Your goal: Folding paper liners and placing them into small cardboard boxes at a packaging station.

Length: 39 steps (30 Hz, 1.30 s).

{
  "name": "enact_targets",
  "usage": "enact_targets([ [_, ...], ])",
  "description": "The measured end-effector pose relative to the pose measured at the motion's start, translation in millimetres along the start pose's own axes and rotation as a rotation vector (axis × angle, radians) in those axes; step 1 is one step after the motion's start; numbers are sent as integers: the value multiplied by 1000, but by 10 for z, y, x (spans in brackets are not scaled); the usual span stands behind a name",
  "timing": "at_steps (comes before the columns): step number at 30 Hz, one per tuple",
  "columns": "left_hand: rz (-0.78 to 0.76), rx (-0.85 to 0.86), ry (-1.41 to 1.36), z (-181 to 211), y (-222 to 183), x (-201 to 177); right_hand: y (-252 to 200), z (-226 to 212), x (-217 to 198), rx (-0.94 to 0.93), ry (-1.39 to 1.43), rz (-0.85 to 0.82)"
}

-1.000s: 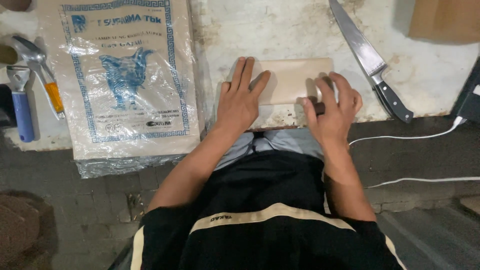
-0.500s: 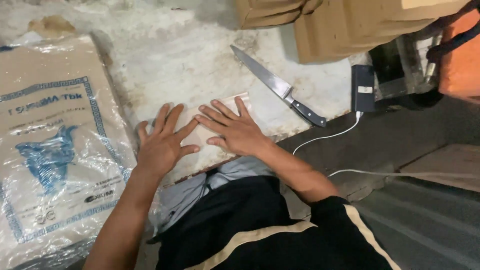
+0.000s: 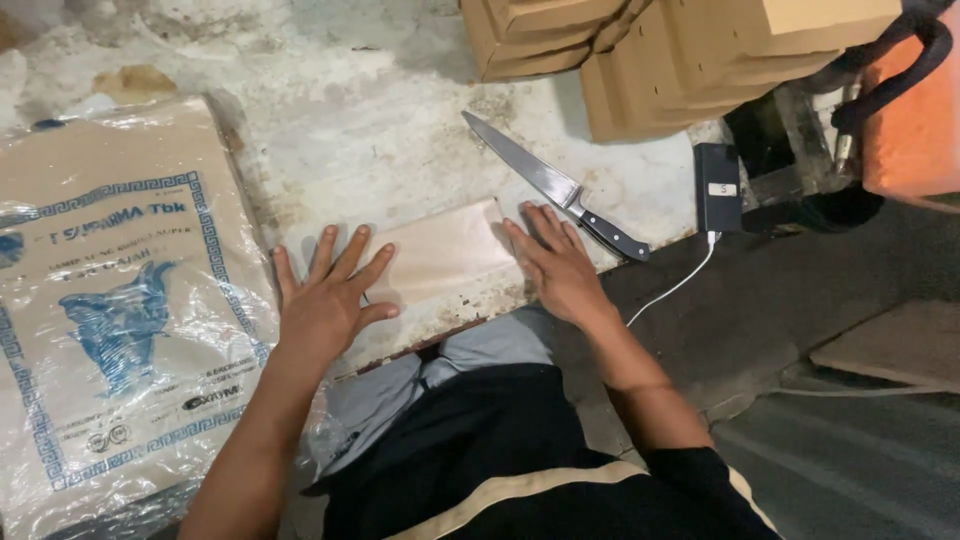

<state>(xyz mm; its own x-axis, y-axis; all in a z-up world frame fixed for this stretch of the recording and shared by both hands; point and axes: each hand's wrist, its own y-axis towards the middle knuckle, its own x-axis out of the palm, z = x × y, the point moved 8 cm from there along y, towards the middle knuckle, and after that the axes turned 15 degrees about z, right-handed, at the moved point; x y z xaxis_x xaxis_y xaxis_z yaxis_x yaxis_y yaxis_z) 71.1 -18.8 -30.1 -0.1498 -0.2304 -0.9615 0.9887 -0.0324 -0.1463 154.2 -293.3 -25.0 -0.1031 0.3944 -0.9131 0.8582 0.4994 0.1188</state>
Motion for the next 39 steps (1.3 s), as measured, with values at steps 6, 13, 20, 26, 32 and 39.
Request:
enact_targets([
  [6,281,-117,103,248,-324,-187,-334,-113,-411,63,247,382],
  [13,579,48,34,790,-604,-271,-416,125,-774,136,-26,609],
  [20,453,247,-87,652,-487,-50,-236,596,-585,210,-294,396],
  [26,563,363,-94,608,-478,-78,-192,707,-565,211,-258,306],
  [32,490,392,-79,662,-525,-129,-610,352,-556,294,-15,234],
  [39,391,459,-89,687,-579,-94,-1371,214,-18,500,925,179],
])
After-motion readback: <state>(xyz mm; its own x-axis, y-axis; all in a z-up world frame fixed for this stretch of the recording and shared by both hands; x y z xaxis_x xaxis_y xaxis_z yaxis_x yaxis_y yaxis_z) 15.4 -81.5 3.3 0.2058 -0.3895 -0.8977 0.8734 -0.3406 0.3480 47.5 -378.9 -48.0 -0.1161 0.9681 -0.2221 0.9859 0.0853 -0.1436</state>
